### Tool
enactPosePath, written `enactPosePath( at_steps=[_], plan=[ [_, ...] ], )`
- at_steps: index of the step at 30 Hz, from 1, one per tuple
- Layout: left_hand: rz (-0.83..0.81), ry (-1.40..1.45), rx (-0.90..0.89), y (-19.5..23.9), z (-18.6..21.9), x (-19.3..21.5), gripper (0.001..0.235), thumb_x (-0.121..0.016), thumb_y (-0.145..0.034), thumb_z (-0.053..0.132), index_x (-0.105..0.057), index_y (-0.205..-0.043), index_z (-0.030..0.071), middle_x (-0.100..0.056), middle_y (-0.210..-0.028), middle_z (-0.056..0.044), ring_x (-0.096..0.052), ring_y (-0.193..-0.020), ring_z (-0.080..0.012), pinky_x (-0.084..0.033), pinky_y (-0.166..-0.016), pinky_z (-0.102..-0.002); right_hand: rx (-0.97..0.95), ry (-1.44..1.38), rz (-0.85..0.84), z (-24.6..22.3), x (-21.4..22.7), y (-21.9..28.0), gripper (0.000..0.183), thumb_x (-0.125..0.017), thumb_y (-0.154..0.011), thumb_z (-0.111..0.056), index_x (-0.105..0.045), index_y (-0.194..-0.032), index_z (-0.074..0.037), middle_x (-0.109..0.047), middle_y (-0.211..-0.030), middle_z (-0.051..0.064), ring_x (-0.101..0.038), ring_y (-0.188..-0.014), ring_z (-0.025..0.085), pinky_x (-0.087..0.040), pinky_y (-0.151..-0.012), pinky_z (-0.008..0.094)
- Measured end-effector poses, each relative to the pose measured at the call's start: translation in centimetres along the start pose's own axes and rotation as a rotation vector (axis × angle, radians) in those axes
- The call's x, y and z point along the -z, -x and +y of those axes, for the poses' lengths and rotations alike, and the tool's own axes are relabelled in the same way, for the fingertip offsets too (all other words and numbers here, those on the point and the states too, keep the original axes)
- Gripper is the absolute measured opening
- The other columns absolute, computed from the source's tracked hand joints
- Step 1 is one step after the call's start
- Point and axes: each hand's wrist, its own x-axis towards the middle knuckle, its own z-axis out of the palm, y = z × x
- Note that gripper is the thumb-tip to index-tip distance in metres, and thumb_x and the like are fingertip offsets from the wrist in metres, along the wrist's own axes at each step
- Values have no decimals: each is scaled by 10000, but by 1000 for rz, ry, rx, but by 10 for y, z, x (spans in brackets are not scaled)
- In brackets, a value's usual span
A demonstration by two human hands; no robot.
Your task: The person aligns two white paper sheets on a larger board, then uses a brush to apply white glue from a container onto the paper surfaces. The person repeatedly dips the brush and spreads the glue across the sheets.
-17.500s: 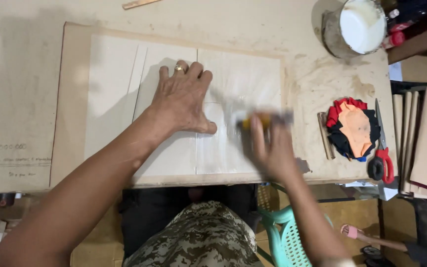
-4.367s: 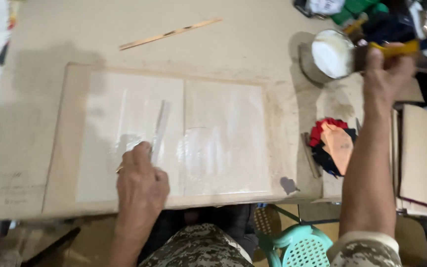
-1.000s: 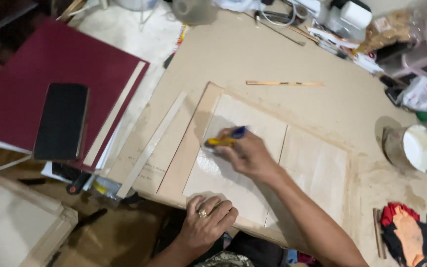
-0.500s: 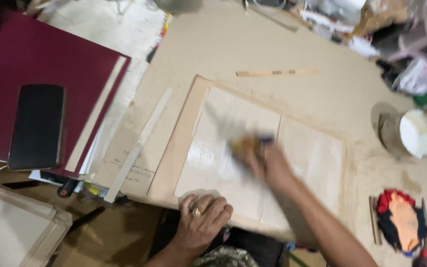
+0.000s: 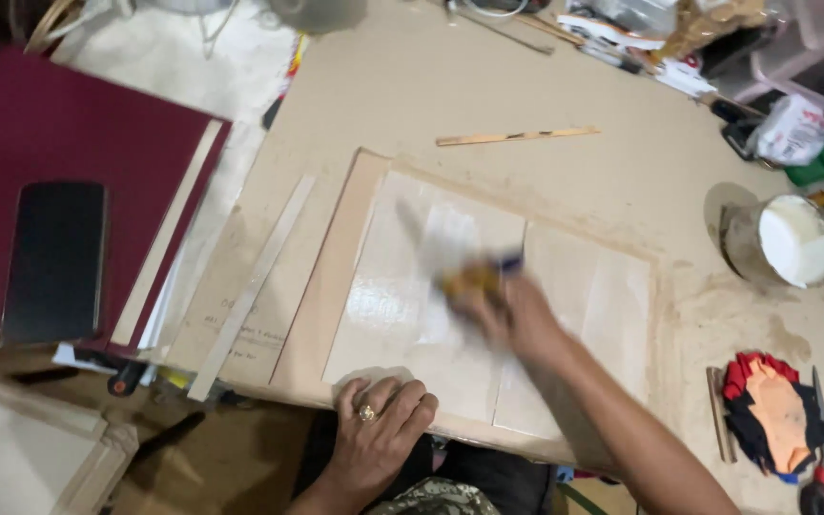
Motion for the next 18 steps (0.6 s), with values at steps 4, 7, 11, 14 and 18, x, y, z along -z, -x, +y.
enactPosePath(
  at_steps=[4,7,11,14,18],
  plan=[
    [-28,-55,-31,3,3,-1,178,-656,-947,67,-651,-1020,230,-622,-1102,72,-600,-1016,-147,-423,-920,-446,144,657,423,54,53,-53,173,-497,-1036,-263,-631,-1046,-156,-667,-908,19,-641,-786,210,-469,-670,384],
    [-50,-57,-33,5,2,-1,179,-653,-943,85,-649,-1042,235,-609,-1127,65,-598,-1031,-156,-425,-917,-457,145,653,468,55,60,-32,180,-597,-1022,-226,-687,-1131,-113,-725,-1036,45,-678,-915,230,-501,-798,363],
    [-64,-81,-5,-1,4,1,176,-653,-945,120,-642,-1081,231,-589,-1128,59,-576,-1038,-182,-429,-918,-466,90,-16,-42,35,22,63,793,-688,-831,-713,-612,-1321,-94,-670,-1360,137,-672,-1260,319,-566,-1052,487],
    [-38,-114,-5,-10,5,0,118,-592,-982,178,-647,-1043,263,-627,-1111,88,-583,-999,-177,-431,-876,-462,-87,-16,27,-10,0,43,368,-508,-1040,-259,-610,-763,-40,-624,-656,63,-797,-667,211,-729,-664,276],
    [-84,-81,-22,-5,8,-4,161,-615,-953,173,-646,-1071,277,-623,-1125,91,-591,-974,-181,-390,-879,-460,277,686,251,52,66,-22,280,-409,-1037,-180,-645,-892,-142,-648,-750,22,-628,-633,216,-443,-584,391]
  ],
)
